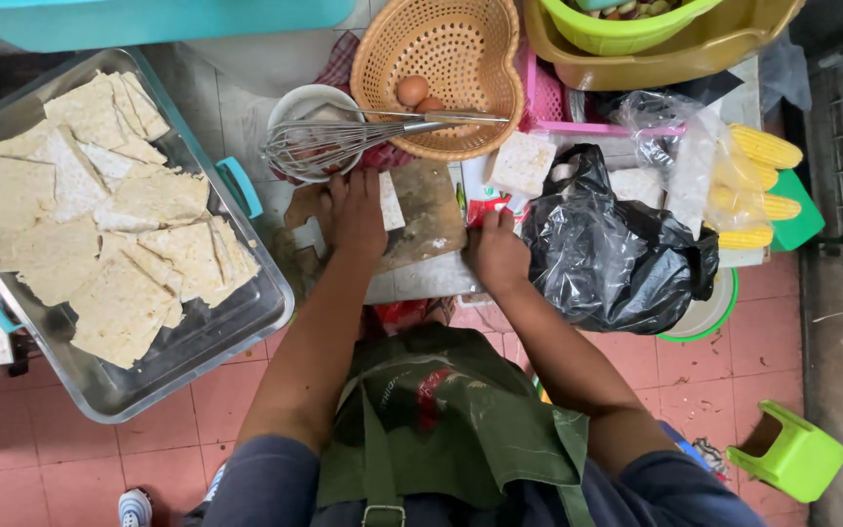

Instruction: Slicing blocks of tempeh into thin pieces using a knife and placing them into a metal tray.

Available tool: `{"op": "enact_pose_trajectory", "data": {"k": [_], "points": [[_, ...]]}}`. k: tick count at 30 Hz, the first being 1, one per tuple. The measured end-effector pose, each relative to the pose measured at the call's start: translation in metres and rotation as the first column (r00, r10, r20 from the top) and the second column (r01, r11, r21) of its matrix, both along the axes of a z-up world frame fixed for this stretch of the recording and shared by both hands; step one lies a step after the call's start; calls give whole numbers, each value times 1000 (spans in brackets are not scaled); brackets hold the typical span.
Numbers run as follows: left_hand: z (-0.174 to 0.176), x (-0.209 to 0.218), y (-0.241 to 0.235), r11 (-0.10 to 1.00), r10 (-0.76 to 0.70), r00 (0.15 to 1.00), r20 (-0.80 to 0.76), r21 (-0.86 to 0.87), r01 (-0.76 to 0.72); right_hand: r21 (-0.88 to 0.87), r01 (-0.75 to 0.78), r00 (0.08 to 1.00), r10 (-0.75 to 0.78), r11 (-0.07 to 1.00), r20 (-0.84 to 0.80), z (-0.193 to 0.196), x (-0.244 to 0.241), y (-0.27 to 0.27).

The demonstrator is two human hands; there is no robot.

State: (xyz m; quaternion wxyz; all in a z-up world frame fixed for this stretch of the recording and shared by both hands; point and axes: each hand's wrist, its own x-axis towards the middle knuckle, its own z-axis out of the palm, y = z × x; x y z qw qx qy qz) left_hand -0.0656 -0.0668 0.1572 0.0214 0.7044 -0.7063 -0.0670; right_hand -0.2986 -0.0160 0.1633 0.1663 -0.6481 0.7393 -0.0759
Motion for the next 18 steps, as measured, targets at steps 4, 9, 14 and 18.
{"op": "enact_pose_trajectory", "data": {"k": [4,9,14,18], "points": [[95,3,18,955,-36,998,-51,293,49,-199,74,995,-60,977,75,-18,0,3],[-11,43,21,798,-340,908,-245,435,417,37,263,712,-220,964,666,-37,-27,18],[-60,52,33,929,-279,864,-418,111,354,522,186,298,-554,833,777,51,9,66],[1,41,62,974,131,875,-466,227,-25,561,11,393,-519,828,759,37,26,91]]}}
